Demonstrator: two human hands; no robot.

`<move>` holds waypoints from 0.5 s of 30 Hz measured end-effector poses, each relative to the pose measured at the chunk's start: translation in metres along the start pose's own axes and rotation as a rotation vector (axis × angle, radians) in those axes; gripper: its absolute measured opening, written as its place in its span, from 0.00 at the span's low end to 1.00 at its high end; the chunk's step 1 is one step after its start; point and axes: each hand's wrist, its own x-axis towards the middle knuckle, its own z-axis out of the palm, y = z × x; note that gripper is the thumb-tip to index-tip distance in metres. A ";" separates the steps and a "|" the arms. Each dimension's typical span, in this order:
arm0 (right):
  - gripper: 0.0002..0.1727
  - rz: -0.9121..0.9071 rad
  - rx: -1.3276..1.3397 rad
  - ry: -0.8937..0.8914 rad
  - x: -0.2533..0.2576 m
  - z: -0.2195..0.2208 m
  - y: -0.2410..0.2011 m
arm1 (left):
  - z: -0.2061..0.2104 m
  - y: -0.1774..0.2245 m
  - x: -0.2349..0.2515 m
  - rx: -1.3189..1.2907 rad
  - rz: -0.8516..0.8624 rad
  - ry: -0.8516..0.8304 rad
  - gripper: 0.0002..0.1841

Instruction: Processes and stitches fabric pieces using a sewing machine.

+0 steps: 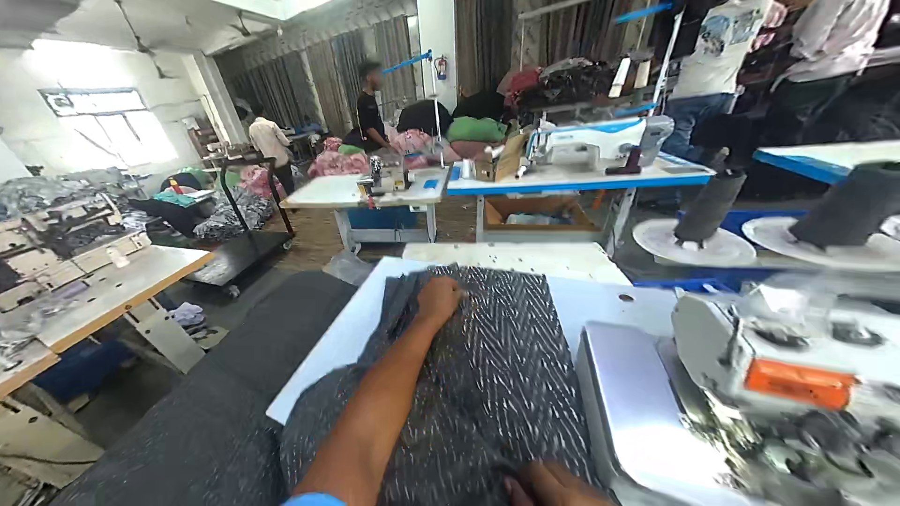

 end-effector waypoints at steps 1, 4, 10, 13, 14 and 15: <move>0.23 -0.013 -0.018 0.061 -0.001 0.001 -0.001 | -0.001 0.000 0.000 0.001 -0.056 -0.069 0.27; 0.23 -0.033 -0.066 0.192 -0.011 0.012 0.002 | 0.017 -0.008 -0.011 0.054 -0.127 -0.204 0.33; 0.22 -0.004 -0.038 0.121 -0.012 0.008 0.004 | 0.030 -0.017 -0.005 -0.101 -0.142 -0.045 0.19; 0.22 -0.007 -0.033 0.111 -0.011 0.007 0.004 | 0.026 -0.017 0.002 -0.100 -0.137 -0.005 0.18; 0.22 -0.009 -0.032 0.108 -0.011 0.007 0.004 | 0.026 -0.018 0.004 -0.099 -0.136 0.007 0.18; 0.22 -0.013 -0.032 0.109 -0.011 0.008 0.004 | 0.026 -0.018 0.008 -0.092 -0.126 0.019 0.18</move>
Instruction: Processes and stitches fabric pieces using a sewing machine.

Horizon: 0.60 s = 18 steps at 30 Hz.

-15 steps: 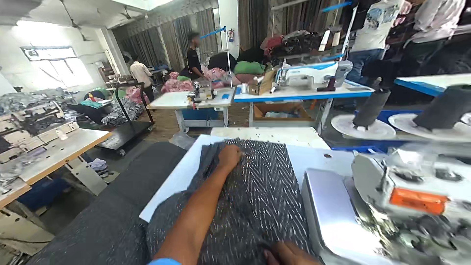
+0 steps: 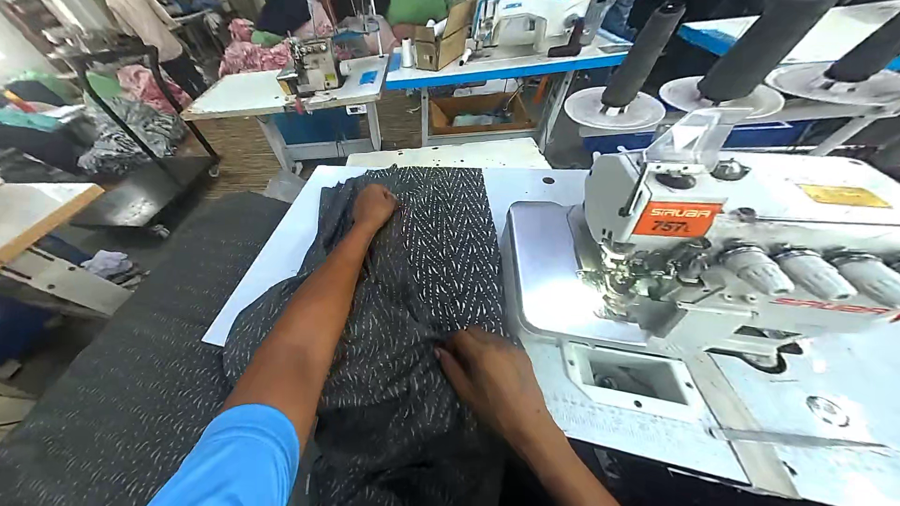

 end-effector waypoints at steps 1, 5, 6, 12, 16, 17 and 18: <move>0.22 -0.002 0.005 0.004 0.000 0.001 0.000 | 0.000 0.001 0.006 0.007 0.028 0.000 0.18; 0.21 -0.003 0.019 0.020 0.000 0.002 0.000 | 0.016 -0.001 0.045 0.069 0.191 -0.144 0.21; 0.21 -0.004 0.022 0.027 0.000 0.002 0.000 | 0.017 0.002 0.049 0.106 0.191 -0.167 0.21; 0.21 -0.002 0.031 0.012 -0.001 0.003 0.000 | 0.006 -0.001 0.042 0.082 0.175 -0.068 0.15; 0.18 -0.090 0.105 0.193 -0.008 -0.005 -0.002 | -0.032 0.007 0.009 -0.327 0.179 0.029 0.19; 0.16 -0.121 0.139 0.294 -0.011 -0.015 -0.008 | -0.046 0.017 -0.021 -0.546 0.166 0.045 0.18; 0.17 -0.142 0.163 0.398 -0.011 -0.028 -0.017 | -0.061 0.029 -0.063 -0.765 0.152 0.043 0.15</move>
